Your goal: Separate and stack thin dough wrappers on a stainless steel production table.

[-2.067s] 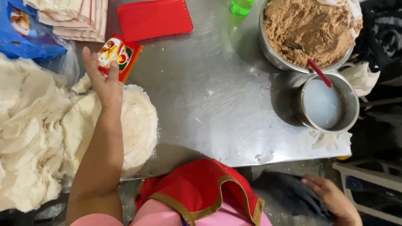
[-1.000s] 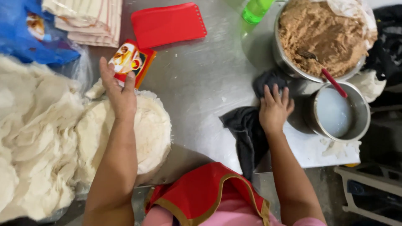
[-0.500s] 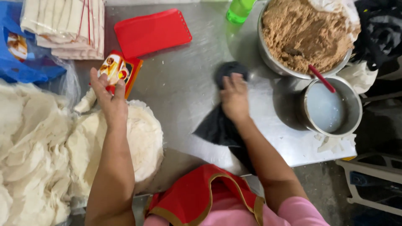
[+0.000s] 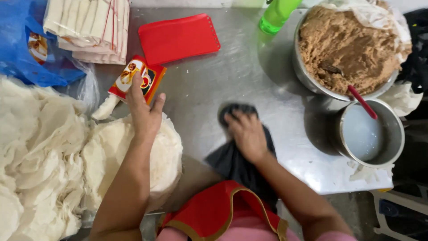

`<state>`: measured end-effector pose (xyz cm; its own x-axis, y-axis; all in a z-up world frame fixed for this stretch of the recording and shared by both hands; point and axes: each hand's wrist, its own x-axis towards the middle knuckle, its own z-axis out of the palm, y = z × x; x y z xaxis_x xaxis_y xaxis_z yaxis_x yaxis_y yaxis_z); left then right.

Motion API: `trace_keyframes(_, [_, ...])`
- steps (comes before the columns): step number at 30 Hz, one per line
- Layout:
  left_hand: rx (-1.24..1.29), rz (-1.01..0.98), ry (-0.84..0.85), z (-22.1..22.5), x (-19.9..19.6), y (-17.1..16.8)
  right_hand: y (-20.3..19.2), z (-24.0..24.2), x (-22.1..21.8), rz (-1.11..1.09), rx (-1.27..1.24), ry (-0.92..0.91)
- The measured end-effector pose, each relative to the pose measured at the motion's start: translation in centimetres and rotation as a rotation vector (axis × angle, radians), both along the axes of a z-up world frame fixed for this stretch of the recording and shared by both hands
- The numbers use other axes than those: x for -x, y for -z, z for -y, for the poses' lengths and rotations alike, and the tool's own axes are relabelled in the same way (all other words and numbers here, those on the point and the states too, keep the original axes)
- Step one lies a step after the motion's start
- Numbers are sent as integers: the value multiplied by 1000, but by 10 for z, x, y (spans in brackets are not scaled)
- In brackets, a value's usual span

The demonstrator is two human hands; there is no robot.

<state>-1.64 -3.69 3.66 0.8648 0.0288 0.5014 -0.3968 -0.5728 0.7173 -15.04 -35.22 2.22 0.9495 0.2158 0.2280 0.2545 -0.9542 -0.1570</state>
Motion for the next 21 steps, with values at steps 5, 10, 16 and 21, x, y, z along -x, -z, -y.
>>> trace_keyframes(5, [-66, 73, -79, -13, -3, 8, 28, 65, -127, 81, 148, 182])
trace_keyframes(10, [34, 67, -64, -17, -4, 19, 27, 95, -167, 162, 109, 272])
trace_keyframes(16, [220, 30, 53, -16, -4, 12, -55, 11, 3, -126, -183, -83])
trace_keyframes(21, [355, -92, 54, -2, -5, 2, -3, 5, 64, -112, -14, -66])
